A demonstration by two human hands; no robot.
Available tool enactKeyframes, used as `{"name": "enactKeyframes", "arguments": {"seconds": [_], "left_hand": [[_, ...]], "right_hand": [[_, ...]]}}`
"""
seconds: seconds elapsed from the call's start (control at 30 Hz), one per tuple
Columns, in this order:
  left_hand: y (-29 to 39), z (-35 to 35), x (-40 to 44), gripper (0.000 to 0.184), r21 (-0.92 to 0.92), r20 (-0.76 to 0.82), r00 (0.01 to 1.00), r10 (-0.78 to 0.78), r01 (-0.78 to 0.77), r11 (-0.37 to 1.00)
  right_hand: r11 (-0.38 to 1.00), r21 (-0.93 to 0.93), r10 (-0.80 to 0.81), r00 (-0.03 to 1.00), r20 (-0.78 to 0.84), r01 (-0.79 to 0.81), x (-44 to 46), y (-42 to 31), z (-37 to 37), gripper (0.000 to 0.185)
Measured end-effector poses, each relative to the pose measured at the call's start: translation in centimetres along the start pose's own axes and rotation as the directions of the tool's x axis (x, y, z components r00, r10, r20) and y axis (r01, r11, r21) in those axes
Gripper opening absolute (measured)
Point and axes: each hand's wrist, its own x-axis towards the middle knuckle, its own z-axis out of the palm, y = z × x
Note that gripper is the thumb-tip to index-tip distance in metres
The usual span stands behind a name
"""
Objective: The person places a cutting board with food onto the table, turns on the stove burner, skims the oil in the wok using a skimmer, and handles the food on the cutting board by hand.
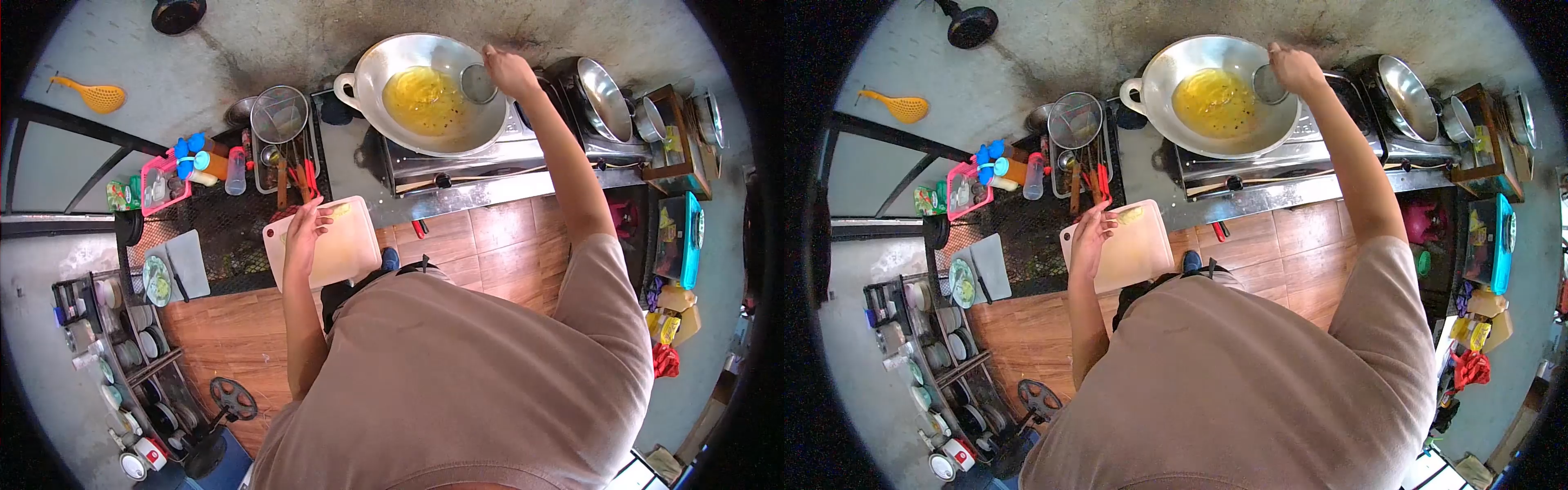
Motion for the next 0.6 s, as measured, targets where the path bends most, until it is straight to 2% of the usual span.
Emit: {"name": "enactKeyframes", "arguments": {"seconds": [0.13,0.27,0.3,0.33,0.43,0.47,0.53,0.57,0.6], "left_hand": [[0.1,-0.2,-0.2,0.036,-0.016,-0.011,1.0,0.0,0.0,1.0],[0.3,-0.4,-0.5,0.035,-0.03,-0.011,1.0,0.012,-0.012,0.999],[0.3,-0.4,-0.6,0.035,-0.03,-0.013,1.0,0.013,-0.013,0.999],[0.4,-0.5,-0.7,0.035,-0.028,-0.018,1.0,0.021,-0.022,0.999],[0.3,-0.7,-0.6,0.035,-0.028,-0.027,0.999,0.024,-0.025,0.999],[0.3,-0.8,-0.6,0.035,-0.027,-0.031,0.999,0.014,-0.015,1.0],[0.5,-0.6,-0.7,0.035,-0.015,-0.026,0.999,0.02,-0.021,1.0],[0.6,-0.6,-0.7,0.035,-0.005,-0.022,0.999,0.027,-0.027,1.0],[0.7,-0.6,-0.6,0.035,-0.003,-0.019,0.999,0.027,-0.027,1.0]], "right_hand": [[1.0,-0.008,-0.008,0.997,0.074,0.009,0.3,-1.5,1.7,0.024],[0.984,0.17,-0.046,0.999,0.001,0.045,0.2,-3.1,4.1,0.02],[0.978,0.205,0.028,1.0,0.009,-0.029,0.2,-3.7,4.8,0.021],[0.978,0.206,0.025,1.0,0.008,-0.026,0.1,-4.3,5.5,0.021],[0.906,0.391,0.198,0.979,-0.056,-0.161,-0.3,-6.1,7.0,0.024],[0.906,0.392,0.199,0.978,-0.057,-0.162,-0.2,-6.6,7.3,0.024],[0.734,0.624,0.358,0.934,-0.022,-0.267,-0.2,-7.3,7.8,0.027],[0.733,0.624,0.362,0.932,-0.021,-0.271,-0.3,-7.5,8.0,0.027],[0.652,0.711,0.388,0.922,-0.014,-0.263,-0.2,-7.7,8.0,0.027]]}}
